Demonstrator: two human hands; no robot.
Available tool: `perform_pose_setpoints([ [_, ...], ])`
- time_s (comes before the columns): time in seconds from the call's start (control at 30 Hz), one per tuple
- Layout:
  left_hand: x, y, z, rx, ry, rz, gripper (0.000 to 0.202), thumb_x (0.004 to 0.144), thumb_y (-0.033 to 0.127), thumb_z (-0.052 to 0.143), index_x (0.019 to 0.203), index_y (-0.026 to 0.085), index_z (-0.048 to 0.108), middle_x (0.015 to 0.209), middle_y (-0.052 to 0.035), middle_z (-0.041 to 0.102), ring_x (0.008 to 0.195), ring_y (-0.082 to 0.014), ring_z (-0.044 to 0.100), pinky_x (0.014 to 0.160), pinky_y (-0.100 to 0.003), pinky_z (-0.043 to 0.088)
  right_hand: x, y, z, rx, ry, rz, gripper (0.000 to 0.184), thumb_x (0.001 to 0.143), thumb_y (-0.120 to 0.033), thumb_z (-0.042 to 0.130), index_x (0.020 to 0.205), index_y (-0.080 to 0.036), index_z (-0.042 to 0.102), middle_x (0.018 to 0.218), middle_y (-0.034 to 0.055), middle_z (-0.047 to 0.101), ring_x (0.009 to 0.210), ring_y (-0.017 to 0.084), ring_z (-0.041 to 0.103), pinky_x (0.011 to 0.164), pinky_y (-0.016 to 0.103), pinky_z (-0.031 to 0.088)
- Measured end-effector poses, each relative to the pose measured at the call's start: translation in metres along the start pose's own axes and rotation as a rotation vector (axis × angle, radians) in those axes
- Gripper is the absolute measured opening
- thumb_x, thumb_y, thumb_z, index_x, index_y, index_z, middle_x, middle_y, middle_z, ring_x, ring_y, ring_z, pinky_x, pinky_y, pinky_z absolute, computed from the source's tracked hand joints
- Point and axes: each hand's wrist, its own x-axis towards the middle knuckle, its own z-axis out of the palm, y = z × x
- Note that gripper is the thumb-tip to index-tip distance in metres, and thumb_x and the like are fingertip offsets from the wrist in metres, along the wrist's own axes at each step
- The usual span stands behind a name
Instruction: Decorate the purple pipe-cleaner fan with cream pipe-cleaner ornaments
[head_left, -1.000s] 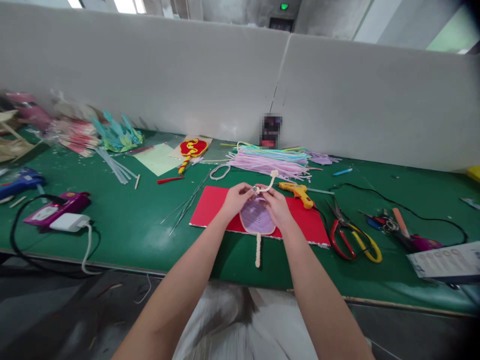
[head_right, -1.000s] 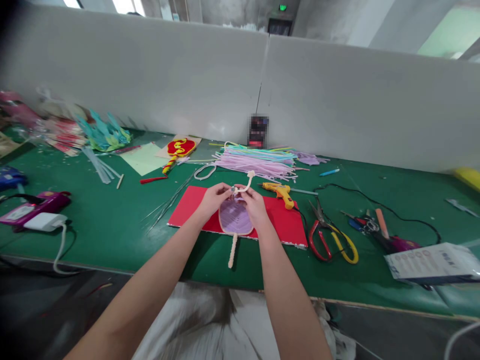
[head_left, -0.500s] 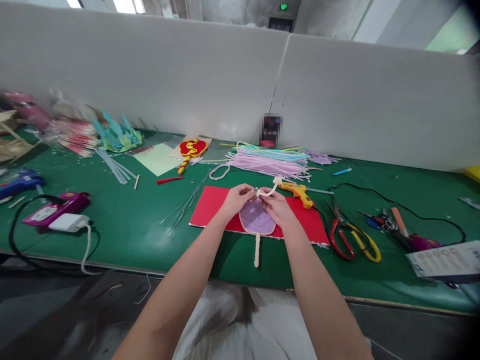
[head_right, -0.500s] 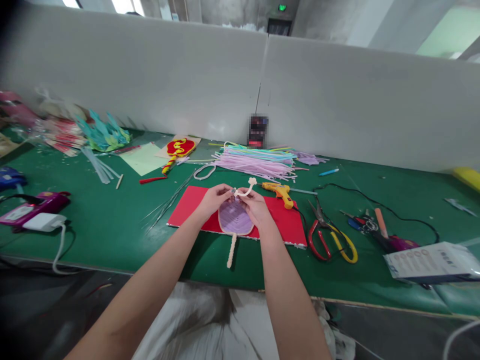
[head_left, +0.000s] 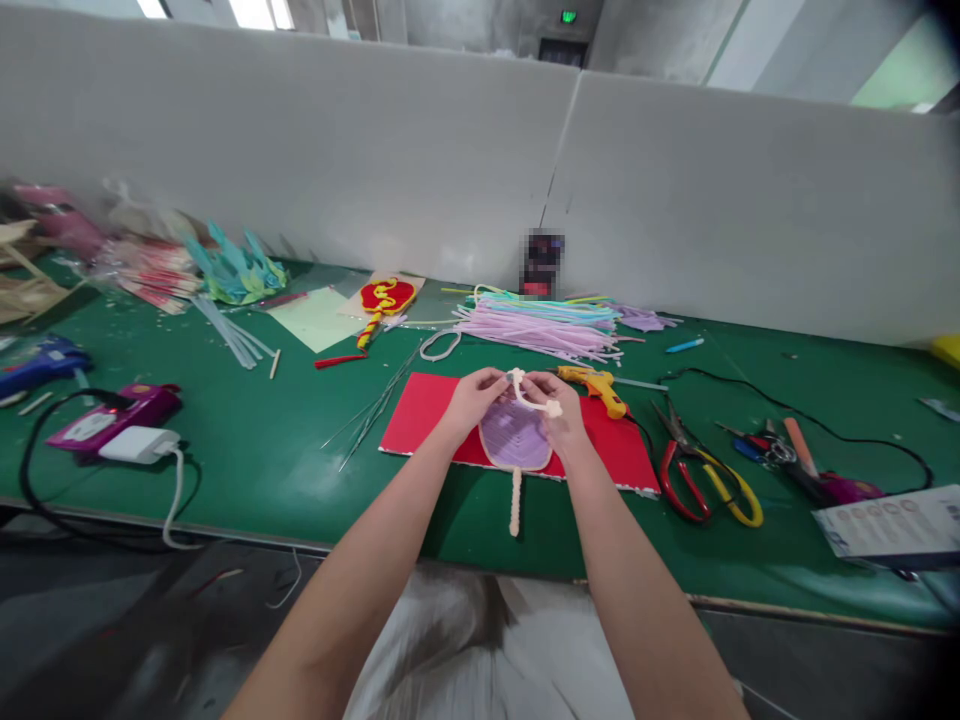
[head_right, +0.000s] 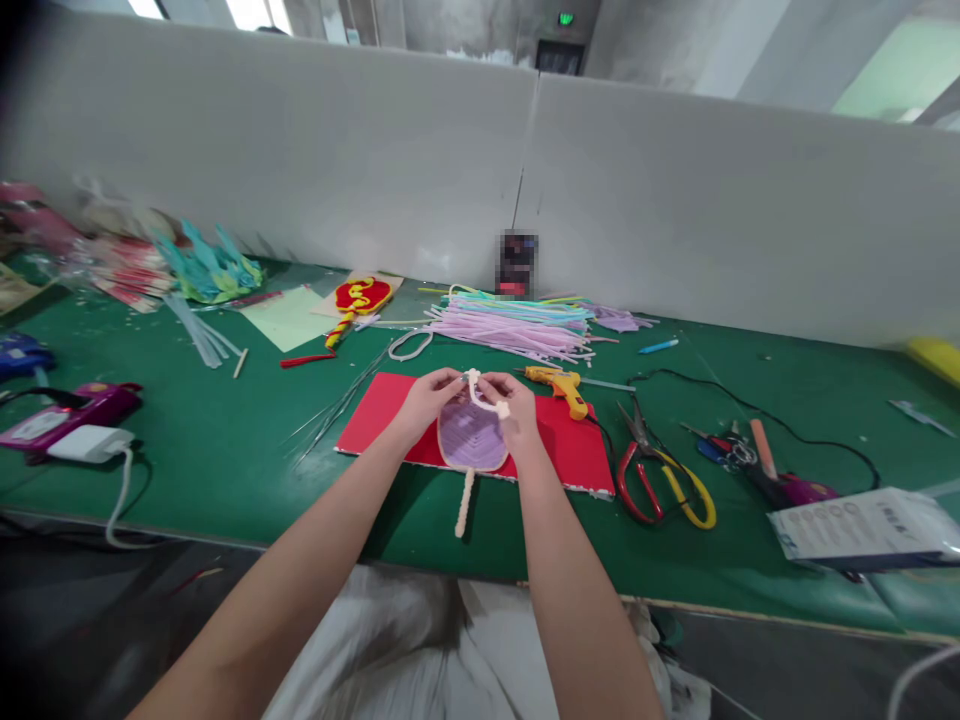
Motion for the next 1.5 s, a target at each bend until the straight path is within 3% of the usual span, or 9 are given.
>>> perform_pose_setpoints([
  [0.5, 0.001, 0.002, -0.002, 0.058, 0.030, 0.036, 0.017, 0.068, 0.030, 0.058, 0.076, 0.015, 0.057, 0.065, 0.0022, 0.056, 0.061, -0.0099, 0.053, 0.060, -0.022, 0.043, -0.004, 0.002, -0.002, -0.150, -0.065, 0.001, 0.021, 0.059, -0.032, 0.071, 0.075, -0.020, 0.065, 0.073, -0.0011, 0.065, 0.068, 0.013, 0.059, 0.069, 0.027, 0.047],
  [0.77, 0.000, 0.003, -0.002, 0.153, 0.021, 0.089, 0.014, 0.072, 0.028, 0.055, 0.077, 0.016, 0.057, 0.069, 0.0018, 0.057, 0.063, -0.0100, 0.053, 0.061, -0.021, 0.042, -0.002, 0.004, -0.003, -0.169, -0.078, 0.047, 0.025, 0.061, -0.039, 0.069, 0.075, -0.019, 0.065, 0.070, -0.0004, 0.064, 0.064, 0.012, 0.058, 0.064, 0.026, 0.047],
  [0.93, -0.001, 0.004, 0.001, 0.071, 0.007, 0.073, 0.011, 0.072, 0.025, 0.054, 0.076, 0.015, 0.055, 0.067, 0.0018, 0.057, 0.062, -0.0101, 0.054, 0.060, -0.021, 0.043, -0.002, 0.007, -0.002, -0.193, -0.070, 0.009, 0.024, 0.063, -0.039, 0.068, 0.076, -0.019, 0.063, 0.070, -0.0007, 0.063, 0.064, 0.012, 0.057, 0.063, 0.026, 0.046],
  [1.2, -0.005, 0.007, 0.004, -0.031, -0.009, -0.016, 0.017, 0.074, 0.033, 0.054, 0.081, 0.018, 0.049, 0.057, 0.0040, 0.056, 0.049, -0.0110, 0.055, 0.047, -0.022, 0.044, -0.006, -0.002, 0.004, -0.426, -0.002, -0.166, 0.017, 0.067, -0.035, 0.064, 0.071, -0.019, 0.063, 0.069, 0.0007, 0.064, 0.066, 0.015, 0.058, 0.065, 0.027, 0.044],
  [1.37, -0.005, 0.008, 0.004, -0.067, -0.011, 0.009, 0.018, 0.073, 0.033, 0.056, 0.081, 0.019, 0.047, 0.052, 0.0059, 0.054, 0.044, -0.0105, 0.054, 0.046, -0.022, 0.042, -0.007, -0.005, 0.006, -0.398, -0.025, -0.136, 0.017, 0.066, -0.036, 0.064, 0.072, -0.020, 0.063, 0.072, 0.0005, 0.065, 0.066, 0.014, 0.057, 0.065, 0.027, 0.044],
  [1.5, -0.005, 0.010, 0.005, -0.096, -0.078, 0.025, 0.024, 0.073, 0.037, 0.057, 0.082, 0.019, 0.044, 0.053, 0.0066, 0.053, 0.044, -0.0103, 0.054, 0.048, -0.023, 0.044, -0.005, -0.001, 0.003, -0.311, -0.058, -0.069, 0.020, 0.066, -0.038, 0.064, 0.073, -0.019, 0.063, 0.070, -0.0003, 0.063, 0.065, 0.013, 0.056, 0.066, 0.027, 0.044],
])
